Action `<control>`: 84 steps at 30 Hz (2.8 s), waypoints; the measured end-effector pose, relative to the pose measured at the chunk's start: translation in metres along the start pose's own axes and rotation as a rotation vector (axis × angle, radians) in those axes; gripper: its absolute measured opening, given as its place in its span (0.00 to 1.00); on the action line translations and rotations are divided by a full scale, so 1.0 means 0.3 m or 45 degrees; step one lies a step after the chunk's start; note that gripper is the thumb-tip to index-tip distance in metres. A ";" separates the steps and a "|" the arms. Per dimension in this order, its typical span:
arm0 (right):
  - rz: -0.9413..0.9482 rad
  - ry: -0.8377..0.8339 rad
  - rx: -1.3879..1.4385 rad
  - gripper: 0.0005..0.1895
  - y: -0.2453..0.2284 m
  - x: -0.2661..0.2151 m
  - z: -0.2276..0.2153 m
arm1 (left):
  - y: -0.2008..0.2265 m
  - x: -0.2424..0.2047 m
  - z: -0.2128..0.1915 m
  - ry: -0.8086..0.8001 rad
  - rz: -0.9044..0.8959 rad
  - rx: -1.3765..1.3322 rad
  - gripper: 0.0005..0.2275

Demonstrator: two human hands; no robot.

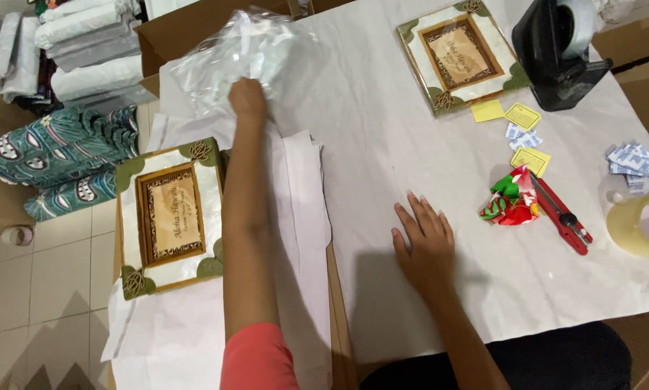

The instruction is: The person places a wooden picture frame into a plastic sleeve, adjusts the protective paper, and seals the package with adhesive tape.

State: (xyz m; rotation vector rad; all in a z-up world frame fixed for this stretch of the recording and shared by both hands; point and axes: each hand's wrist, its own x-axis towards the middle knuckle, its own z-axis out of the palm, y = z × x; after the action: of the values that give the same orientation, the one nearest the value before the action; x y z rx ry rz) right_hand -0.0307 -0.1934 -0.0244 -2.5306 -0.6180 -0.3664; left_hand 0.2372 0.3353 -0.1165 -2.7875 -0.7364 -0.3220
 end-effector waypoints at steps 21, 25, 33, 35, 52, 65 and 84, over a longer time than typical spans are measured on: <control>-0.087 0.075 0.205 0.21 0.045 -0.035 0.034 | 0.218 -0.519 -0.879 0.764 0.312 -0.923 0.10; -0.087 0.111 0.226 0.20 0.043 -0.033 0.023 | 0.328 -0.793 -1.067 0.238 -0.052 -1.813 0.09; 0.207 0.415 1.174 0.45 0.068 -0.046 -0.016 | 0.443 -1.196 -0.907 -0.837 -0.493 -2.568 0.12; 0.206 0.404 1.161 0.44 0.068 -0.050 -0.022 | 0.461 -1.222 -0.821 -0.914 -0.475 -2.528 0.17; 0.442 0.636 1.066 0.21 0.094 -0.053 -0.007 | 0.417 -1.362 -1.014 -0.669 0.070 -1.870 0.43; -0.248 0.621 0.641 0.20 -0.212 -0.052 -0.087 | 0.413 -1.340 -0.910 -0.508 0.071 -1.826 0.21; 0.539 -0.904 1.781 0.29 -0.836 0.070 0.127 | 0.402 -1.327 -0.921 -0.605 0.065 -1.962 0.26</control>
State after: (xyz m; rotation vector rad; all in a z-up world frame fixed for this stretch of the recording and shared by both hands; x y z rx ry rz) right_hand -0.1306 0.0272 0.0541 -1.2604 -0.3213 0.8714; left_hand -0.0808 -0.0260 0.0166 -4.4482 -0.5890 -0.2566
